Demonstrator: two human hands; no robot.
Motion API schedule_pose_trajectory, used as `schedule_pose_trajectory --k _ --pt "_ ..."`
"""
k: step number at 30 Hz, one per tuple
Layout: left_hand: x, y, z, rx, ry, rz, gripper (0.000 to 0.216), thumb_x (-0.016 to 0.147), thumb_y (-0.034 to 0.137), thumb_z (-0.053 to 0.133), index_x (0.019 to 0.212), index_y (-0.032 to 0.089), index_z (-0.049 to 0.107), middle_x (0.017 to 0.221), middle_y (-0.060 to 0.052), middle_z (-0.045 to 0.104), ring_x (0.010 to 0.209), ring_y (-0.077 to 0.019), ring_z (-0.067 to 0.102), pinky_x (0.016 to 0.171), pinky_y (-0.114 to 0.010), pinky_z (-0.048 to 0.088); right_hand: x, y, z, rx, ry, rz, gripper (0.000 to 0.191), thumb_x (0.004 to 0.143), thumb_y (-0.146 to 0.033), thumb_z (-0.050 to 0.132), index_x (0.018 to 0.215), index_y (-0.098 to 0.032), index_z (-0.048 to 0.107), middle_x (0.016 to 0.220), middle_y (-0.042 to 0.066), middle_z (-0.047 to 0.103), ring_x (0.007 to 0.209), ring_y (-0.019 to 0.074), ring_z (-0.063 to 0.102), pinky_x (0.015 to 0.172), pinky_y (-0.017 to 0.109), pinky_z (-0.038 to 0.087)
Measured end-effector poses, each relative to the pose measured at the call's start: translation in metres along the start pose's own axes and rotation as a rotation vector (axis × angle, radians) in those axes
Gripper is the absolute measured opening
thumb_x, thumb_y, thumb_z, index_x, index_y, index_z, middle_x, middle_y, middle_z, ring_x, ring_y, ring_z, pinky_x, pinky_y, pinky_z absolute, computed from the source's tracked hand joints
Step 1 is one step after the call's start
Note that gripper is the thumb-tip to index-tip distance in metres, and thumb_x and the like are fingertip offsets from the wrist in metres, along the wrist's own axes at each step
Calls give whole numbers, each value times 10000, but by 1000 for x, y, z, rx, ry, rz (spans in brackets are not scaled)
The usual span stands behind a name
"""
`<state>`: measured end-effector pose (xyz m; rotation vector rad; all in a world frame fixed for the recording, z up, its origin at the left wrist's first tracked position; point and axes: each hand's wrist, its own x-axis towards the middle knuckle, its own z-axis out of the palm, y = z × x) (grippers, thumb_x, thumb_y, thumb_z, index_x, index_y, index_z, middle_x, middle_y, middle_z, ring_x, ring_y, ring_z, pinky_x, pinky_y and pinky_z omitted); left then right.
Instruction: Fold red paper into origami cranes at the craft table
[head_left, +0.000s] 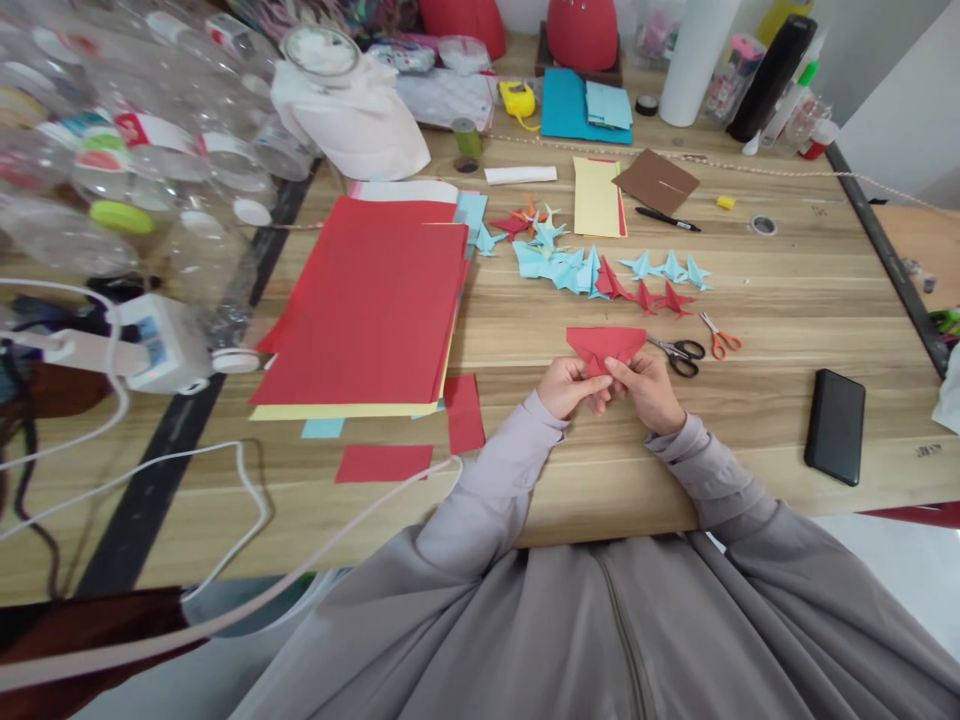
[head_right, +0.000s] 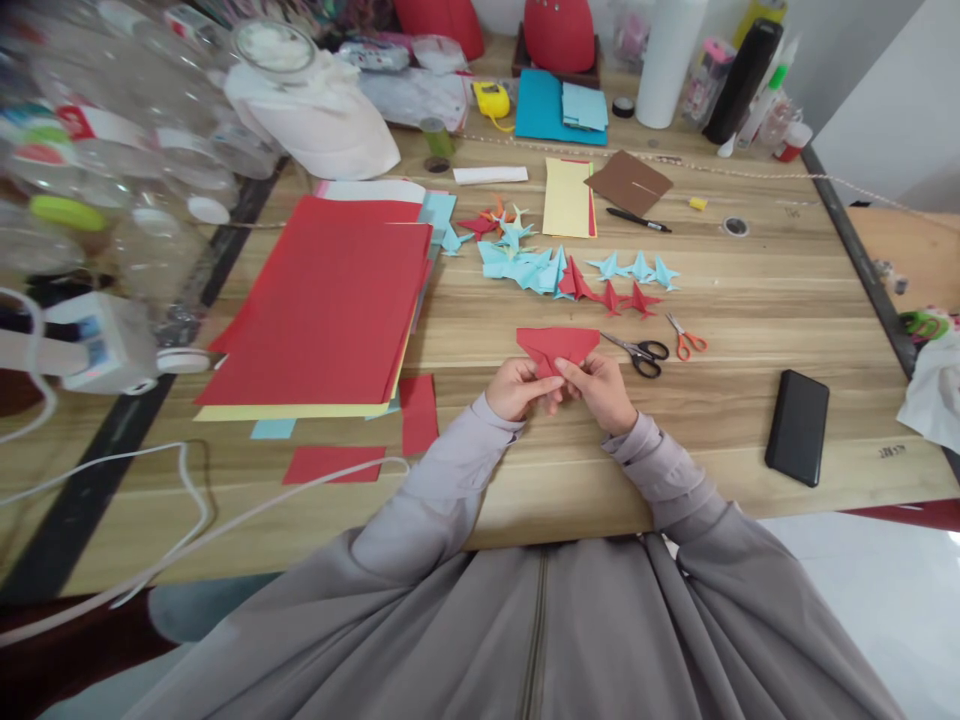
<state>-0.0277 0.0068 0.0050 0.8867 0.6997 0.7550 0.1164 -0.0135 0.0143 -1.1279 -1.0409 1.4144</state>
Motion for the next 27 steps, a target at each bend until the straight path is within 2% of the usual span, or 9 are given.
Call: schedule_pose_trajectory --k 3,10,15,19,27 --pt "-1 2 2 35 37 16 464 515 470 882 616 107 612 527 -22 645 389 -121 582 388 -233 501 0 0 -1 -35 20 -34 478 730 -549 730 507 -189 507 420 -46 489 389 65 377 417 232 273" --pt "-2 5 6 68 62 -15 491 496 513 871 567 107 604 495 -36 627 358 -126 556 359 -246 470 1 2 0 20 51 18 461 696 -573 739 536 -186 548 412 -40 505 361 68 387 383 226 272" --pt "-1 5 7 37 168 10 521 535 581 828 590 114 603 504 -26 632 371 -115 555 373 -238 469 2 2 0 5 52 13 450 682 -577 745 563 -178 574 431 -36 528 359 66 392 368 221 288" --pt "1 4 5 39 273 117 467 532 525 845 578 125 608 464 -5 613 356 -103 534 375 -224 452 1 4 -1 -29 24 15 442 691 -564 746 576 -173 575 432 -40 527 352 63 393 365 218 287" --pt "-5 8 7 126 312 184 364 681 437 732 514 132 624 452 -26 609 376 -115 542 394 -237 437 -1 2 3 -91 -41 28 480 710 -628 695 603 -172 594 488 -19 577 417 77 479 423 215 380"
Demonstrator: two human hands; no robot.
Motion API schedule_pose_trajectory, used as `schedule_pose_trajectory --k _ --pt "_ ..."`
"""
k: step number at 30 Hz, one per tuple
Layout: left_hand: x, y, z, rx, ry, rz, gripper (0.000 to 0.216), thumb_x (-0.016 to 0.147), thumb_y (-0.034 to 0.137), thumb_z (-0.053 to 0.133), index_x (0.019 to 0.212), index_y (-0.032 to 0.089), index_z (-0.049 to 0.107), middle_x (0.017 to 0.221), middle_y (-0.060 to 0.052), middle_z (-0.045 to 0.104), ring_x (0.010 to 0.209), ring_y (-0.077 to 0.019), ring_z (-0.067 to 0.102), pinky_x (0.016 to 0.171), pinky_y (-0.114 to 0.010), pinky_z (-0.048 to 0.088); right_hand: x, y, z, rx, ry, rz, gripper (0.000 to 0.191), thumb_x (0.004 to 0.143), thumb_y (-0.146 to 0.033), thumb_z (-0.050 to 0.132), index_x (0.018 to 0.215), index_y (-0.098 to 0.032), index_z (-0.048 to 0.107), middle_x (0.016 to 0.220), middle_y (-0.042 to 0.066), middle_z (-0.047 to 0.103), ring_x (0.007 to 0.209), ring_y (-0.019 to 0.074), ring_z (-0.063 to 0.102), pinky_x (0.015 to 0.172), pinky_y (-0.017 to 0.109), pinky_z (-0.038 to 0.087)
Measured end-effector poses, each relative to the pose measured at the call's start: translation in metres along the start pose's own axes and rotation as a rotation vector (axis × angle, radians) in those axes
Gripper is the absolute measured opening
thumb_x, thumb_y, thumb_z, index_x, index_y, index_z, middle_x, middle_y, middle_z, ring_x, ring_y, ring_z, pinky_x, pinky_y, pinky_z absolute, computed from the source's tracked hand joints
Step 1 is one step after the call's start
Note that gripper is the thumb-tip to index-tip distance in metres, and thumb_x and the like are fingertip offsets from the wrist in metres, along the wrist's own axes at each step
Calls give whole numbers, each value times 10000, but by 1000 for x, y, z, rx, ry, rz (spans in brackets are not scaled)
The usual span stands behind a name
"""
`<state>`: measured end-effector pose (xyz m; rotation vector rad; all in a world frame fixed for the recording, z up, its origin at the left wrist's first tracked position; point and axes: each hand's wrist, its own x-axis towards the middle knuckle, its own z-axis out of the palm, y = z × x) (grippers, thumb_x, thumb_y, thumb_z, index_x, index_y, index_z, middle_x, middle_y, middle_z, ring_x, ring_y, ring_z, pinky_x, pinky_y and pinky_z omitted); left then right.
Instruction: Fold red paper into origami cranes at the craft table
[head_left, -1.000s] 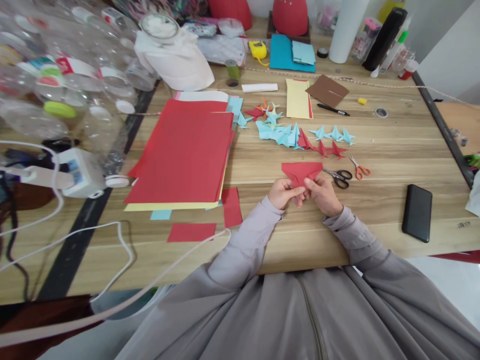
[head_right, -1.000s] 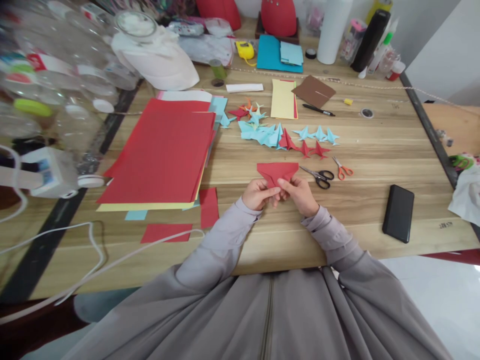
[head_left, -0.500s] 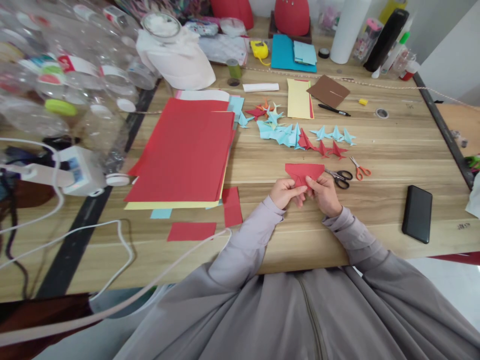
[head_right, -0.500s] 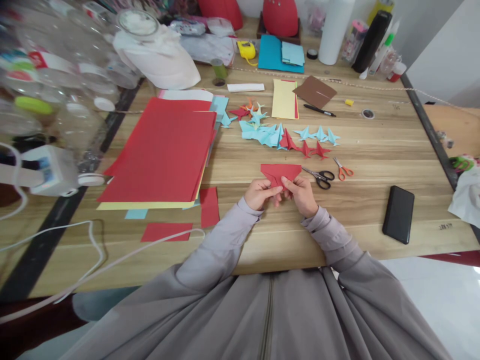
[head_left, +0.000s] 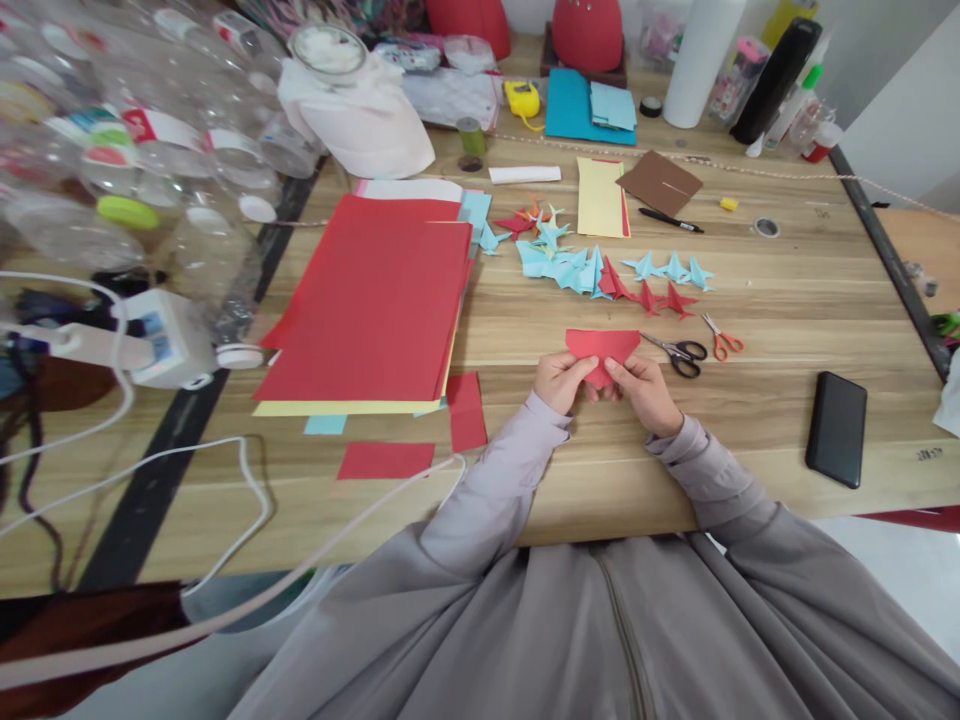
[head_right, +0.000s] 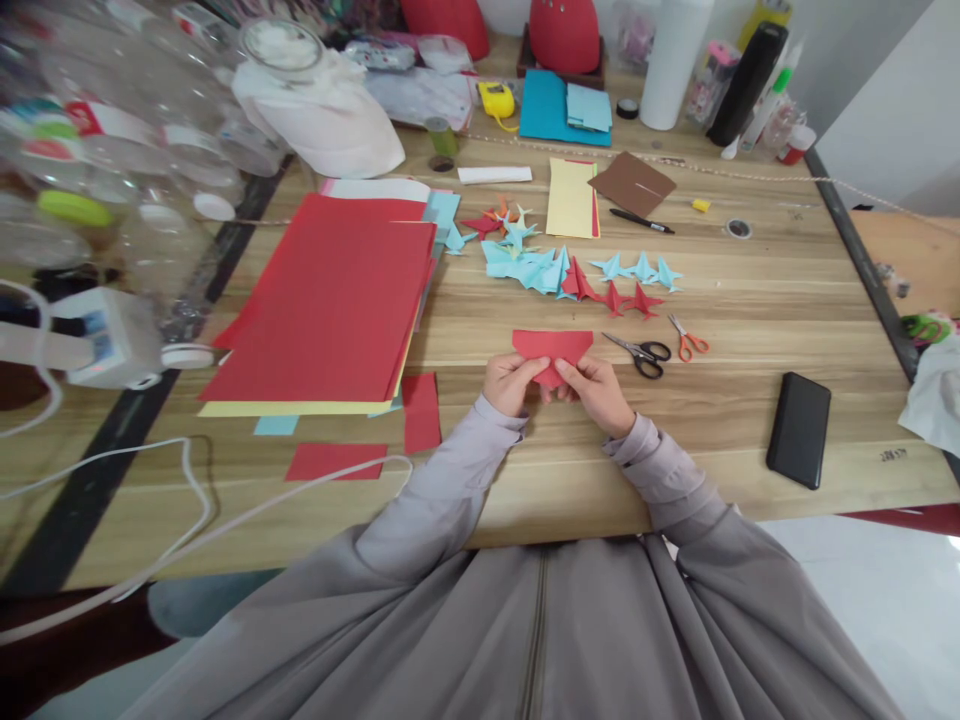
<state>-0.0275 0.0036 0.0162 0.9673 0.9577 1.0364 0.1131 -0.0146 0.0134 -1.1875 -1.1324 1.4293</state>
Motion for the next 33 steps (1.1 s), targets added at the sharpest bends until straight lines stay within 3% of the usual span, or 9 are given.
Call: schedule_pose_trajectory --k 7,13,24,29,33 --pt "0 -2 3 45 21 -3 425 667 530 729 555 133 623 473 -25 619 362 -104 527 379 -229 441 2 -2 -3 93 34 -17 395 659 -534 781 662 -168 630 538 -14 605 451 88 493 444 226 400" --pt "-2 1 2 47 20 -27 424 595 513 794 535 123 639 438 -26 603 352 -116 537 388 -237 460 0 -1 -3 61 45 -18 417 711 -563 722 614 -172 611 494 -13 576 409 86 456 396 226 374" --pt "0 -5 2 58 7 -41 554 704 627 683 469 134 590 409 -34 582 359 -119 552 394 -227 452 0 -1 -4 -12 83 -61 461 726 -598 691 556 -183 581 434 -14 533 372 81 409 362 228 333" --pt "0 -2 4 18 6 -33 531 572 611 799 498 145 555 425 -23 601 359 -123 562 391 -233 475 1 -3 -4 -23 149 -56 485 721 -624 686 561 -179 572 418 -30 518 350 71 404 352 214 322" --pt "3 0 4 1 3 21 525 554 603 813 517 139 570 413 -14 595 350 -112 548 379 -221 458 0 -1 -5 0 79 -33 486 711 -617 701 559 -171 583 423 -22 540 352 72 436 369 210 353"
